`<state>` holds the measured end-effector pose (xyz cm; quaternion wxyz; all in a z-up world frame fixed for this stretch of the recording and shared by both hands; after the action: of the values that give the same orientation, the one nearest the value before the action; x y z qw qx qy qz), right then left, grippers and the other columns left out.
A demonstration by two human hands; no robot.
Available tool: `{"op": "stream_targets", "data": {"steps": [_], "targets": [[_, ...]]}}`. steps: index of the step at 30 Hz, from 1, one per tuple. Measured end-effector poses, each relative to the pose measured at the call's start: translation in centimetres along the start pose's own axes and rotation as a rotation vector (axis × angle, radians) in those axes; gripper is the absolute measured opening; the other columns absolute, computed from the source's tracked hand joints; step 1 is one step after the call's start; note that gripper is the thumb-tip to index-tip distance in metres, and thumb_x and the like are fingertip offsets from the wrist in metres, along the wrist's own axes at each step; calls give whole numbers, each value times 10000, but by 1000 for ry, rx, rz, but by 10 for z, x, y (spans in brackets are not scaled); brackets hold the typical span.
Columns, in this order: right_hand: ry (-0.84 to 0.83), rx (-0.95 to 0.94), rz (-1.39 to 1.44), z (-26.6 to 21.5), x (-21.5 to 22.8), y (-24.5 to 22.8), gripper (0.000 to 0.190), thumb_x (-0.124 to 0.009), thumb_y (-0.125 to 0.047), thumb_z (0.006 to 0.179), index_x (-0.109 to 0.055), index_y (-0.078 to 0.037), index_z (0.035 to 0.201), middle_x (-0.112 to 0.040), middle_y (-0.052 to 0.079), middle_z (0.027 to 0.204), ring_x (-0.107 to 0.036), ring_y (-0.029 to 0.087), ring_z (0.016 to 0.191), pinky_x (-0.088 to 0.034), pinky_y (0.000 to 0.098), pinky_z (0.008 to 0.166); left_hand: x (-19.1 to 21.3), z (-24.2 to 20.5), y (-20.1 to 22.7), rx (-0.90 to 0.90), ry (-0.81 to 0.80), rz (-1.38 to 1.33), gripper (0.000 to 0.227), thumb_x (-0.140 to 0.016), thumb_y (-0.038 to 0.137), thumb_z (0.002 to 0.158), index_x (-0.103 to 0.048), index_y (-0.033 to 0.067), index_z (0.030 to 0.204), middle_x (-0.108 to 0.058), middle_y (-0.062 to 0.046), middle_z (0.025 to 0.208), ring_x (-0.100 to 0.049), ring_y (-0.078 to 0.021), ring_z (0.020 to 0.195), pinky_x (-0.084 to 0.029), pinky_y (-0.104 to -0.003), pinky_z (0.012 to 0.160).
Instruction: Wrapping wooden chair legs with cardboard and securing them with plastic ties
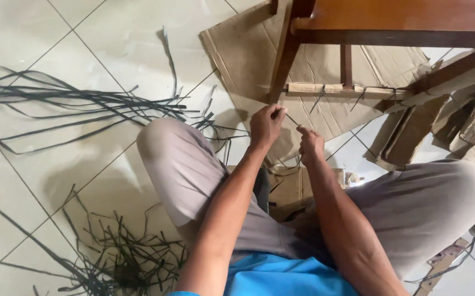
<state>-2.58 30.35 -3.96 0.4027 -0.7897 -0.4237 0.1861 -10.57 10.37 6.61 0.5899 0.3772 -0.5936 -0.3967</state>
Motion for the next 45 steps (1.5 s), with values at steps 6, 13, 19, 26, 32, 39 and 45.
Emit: {"op": "stream_targets", "data": {"steps": [6,13,19,26,32,39,45], "targets": [[291,-73,118,51,64,49,110,-767,-111,865,-728,-20,913,-467,-16,587,-380,53,428,-316,251,385,-48,28,64,-322,-141,79,183,-634,259,1010,-719,181,1152,-764,-106,1009,-744,-318,991,-612,-473,884],[171,-21,94,57,43,13,181,-750,-191,879,-692,-35,953,-601,70,659,-402,56,431,-278,199,379,-111,71,46,-614,-47,606,357,-669,56,873,-563,101,1211,-619,-104,1170,-645,-320,1143,-506,-425,1005],[34,-27,96,63,7,-20,220,-751,-214,878,-674,-62,1017,-674,84,739,-409,38,460,-277,178,391,-116,80,43,-663,68,805,98,-574,72,913,-597,106,1002,-622,-52,886,-697,-250,804,-539,-376,762],[-120,-40,312,107,-47,-17,215,-617,-195,980,-675,-67,1143,-682,45,871,-474,49,519,-300,140,412,-124,97,18,-335,-257,607,361,-691,-63,771,-559,74,1078,-566,-135,1321,-662,-391,1086,-572,-466,928],[-136,-73,409,117,-69,-10,134,-624,-169,958,-695,-86,1035,-634,24,741,-488,71,469,-336,168,396,-111,95,30,-271,-218,604,512,-656,-70,765,-509,93,1227,-503,-133,1453,-626,-376,1208,-517,-490,1033],[-146,-59,386,105,-70,-16,100,-628,-160,943,-692,-99,989,-568,2,679,-466,73,438,-336,179,375,-125,107,3,-253,-115,364,633,-622,62,741,-517,43,1364,-674,-196,1092,-674,-426,1055,-493,-568,1002],[-158,-33,367,91,-67,-29,77,-631,-154,931,-689,-109,952,-515,-15,629,-449,76,413,-335,187,358,-137,106,-14,-449,-85,323,222,-552,125,963,-689,168,1133,-725,-53,1056,-704,-280,1118,-430,-494,1114]]}}
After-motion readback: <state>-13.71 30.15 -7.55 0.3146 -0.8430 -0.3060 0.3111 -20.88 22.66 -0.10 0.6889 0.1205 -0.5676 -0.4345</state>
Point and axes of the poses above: each hand's wrist, its own z-axis towards the middle knuckle, its own x-axis out of the back of the hand, y = z × x, the point moved 10 cm from there along z, towards the middle knuckle
